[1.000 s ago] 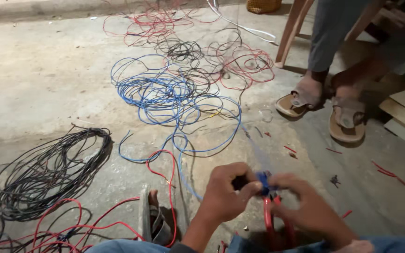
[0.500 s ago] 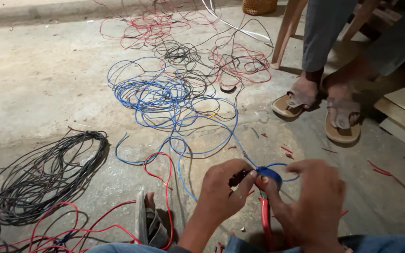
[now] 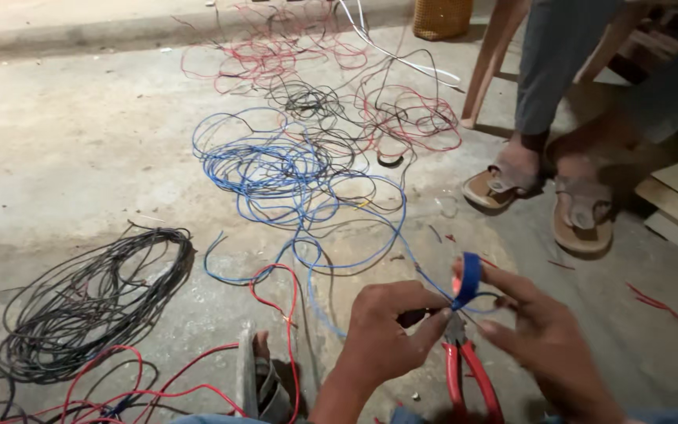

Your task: The person sits on the floor and uses pliers to strip and twist the ends of blue electrical wires, then wraps the connections with blue electrical tape. Piles of red, black, and blue wires are scattered on the floor nearby.

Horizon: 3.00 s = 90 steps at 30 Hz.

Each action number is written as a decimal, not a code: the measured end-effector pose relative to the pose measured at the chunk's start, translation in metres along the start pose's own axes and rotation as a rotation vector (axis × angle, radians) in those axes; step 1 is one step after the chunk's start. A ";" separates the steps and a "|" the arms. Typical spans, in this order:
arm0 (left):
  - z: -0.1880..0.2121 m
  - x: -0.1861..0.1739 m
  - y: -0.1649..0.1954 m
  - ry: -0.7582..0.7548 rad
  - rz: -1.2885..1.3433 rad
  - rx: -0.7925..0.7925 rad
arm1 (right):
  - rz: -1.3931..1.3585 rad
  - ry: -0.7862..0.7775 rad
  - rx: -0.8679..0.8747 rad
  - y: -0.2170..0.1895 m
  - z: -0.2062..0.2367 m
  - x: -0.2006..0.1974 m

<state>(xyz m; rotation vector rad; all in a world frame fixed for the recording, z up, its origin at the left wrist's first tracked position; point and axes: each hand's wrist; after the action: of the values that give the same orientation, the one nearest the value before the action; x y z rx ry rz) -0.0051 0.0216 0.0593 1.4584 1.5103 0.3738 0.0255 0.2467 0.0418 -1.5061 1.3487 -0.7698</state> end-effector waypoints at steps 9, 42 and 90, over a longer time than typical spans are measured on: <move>0.004 -0.007 0.004 0.078 -0.055 -0.005 | 0.007 0.067 0.616 -0.015 -0.009 0.032; 0.012 0.010 -0.001 0.087 -0.298 -0.015 | 0.039 0.071 0.568 -0.011 -0.006 0.009; 0.018 0.024 -0.022 -0.094 0.044 -0.039 | 0.150 -0.021 0.726 0.029 0.001 0.002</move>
<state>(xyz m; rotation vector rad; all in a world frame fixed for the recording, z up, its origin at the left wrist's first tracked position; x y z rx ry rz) 0.0001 0.0307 0.0235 1.4602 1.3906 0.3545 0.0158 0.2460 0.0139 -0.8273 0.9900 -1.0022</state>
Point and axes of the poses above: each hand's wrist, its own z-axis away from the middle knuckle, its own x-axis out of the palm, y = z × x, and after that the axes turned 7 degrees about -y, right-handed
